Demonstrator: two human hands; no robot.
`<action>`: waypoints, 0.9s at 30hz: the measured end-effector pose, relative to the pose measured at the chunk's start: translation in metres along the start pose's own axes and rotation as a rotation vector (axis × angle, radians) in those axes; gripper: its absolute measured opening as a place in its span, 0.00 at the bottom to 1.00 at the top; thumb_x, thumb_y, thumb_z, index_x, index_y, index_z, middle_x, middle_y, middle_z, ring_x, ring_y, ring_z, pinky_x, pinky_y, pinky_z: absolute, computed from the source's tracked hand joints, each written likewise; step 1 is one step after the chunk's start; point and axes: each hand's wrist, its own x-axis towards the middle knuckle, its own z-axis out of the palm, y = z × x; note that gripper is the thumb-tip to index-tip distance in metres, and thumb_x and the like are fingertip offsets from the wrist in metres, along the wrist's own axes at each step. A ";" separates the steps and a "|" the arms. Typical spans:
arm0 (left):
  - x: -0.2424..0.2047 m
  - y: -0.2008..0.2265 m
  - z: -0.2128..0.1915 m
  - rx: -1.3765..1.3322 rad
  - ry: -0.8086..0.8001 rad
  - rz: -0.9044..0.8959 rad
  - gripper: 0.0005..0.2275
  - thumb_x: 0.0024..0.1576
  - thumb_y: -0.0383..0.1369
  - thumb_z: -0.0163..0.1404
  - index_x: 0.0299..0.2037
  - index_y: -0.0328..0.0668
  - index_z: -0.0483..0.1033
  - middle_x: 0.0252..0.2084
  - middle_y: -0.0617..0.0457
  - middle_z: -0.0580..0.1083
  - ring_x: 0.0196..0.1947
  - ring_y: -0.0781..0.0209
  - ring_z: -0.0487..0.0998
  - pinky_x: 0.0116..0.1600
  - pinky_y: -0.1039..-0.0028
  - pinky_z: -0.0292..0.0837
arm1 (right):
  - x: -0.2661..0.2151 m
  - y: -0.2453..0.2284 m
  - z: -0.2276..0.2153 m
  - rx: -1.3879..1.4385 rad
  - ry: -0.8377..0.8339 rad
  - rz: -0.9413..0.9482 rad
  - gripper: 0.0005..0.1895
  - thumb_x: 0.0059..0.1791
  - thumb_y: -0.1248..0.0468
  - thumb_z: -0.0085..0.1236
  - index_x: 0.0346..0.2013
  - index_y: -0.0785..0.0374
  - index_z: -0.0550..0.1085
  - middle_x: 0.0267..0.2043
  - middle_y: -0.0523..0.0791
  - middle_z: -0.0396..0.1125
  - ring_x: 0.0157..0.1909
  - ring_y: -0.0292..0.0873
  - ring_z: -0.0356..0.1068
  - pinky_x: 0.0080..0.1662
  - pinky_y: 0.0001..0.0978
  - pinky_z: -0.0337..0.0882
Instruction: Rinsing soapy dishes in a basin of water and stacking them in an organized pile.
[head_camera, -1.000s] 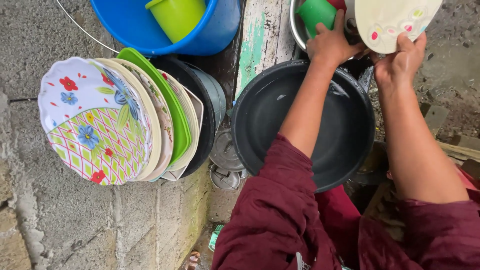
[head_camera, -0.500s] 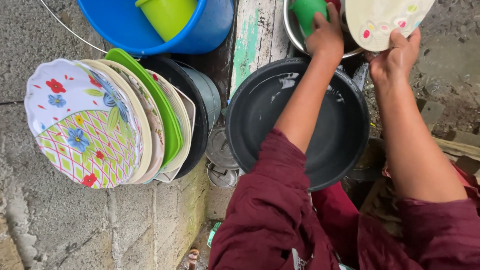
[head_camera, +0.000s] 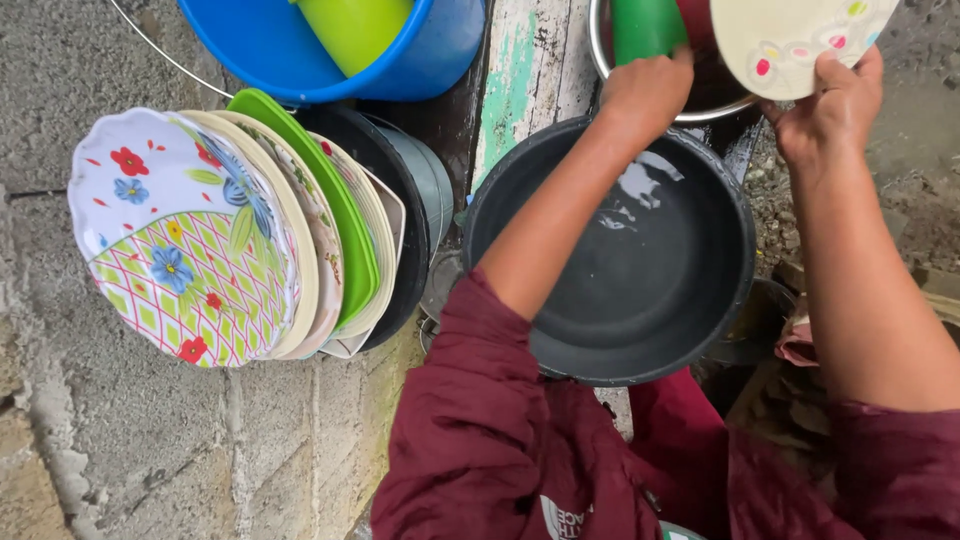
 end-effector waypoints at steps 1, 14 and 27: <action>-0.009 -0.003 -0.012 -0.018 -0.042 0.026 0.12 0.57 0.22 0.38 0.49 0.41 0.69 0.41 0.45 0.81 0.41 0.35 0.83 0.38 0.45 0.77 | 0.002 -0.001 -0.002 0.016 -0.025 0.021 0.23 0.52 0.71 0.44 0.62 0.50 0.68 0.63 0.49 0.80 0.57 0.58 0.87 0.42 0.54 0.92; -0.069 -0.070 -0.105 -1.074 -0.369 0.036 0.19 0.65 0.34 0.37 0.64 0.41 0.69 0.24 0.64 0.62 0.23 0.73 0.57 0.29 0.78 0.51 | 0.004 -0.008 -0.004 -0.104 -0.026 0.063 0.23 0.53 0.69 0.44 0.61 0.45 0.69 0.63 0.42 0.81 0.60 0.52 0.86 0.42 0.50 0.91; -0.071 -0.089 -0.097 -1.484 -0.164 -0.011 0.24 0.68 0.36 0.42 0.74 0.41 0.58 0.31 0.54 0.64 0.27 0.71 0.59 0.29 0.79 0.53 | 0.007 -0.010 -0.009 0.010 -0.040 0.136 0.21 0.55 0.69 0.46 0.61 0.47 0.72 0.65 0.46 0.79 0.63 0.56 0.85 0.48 0.56 0.91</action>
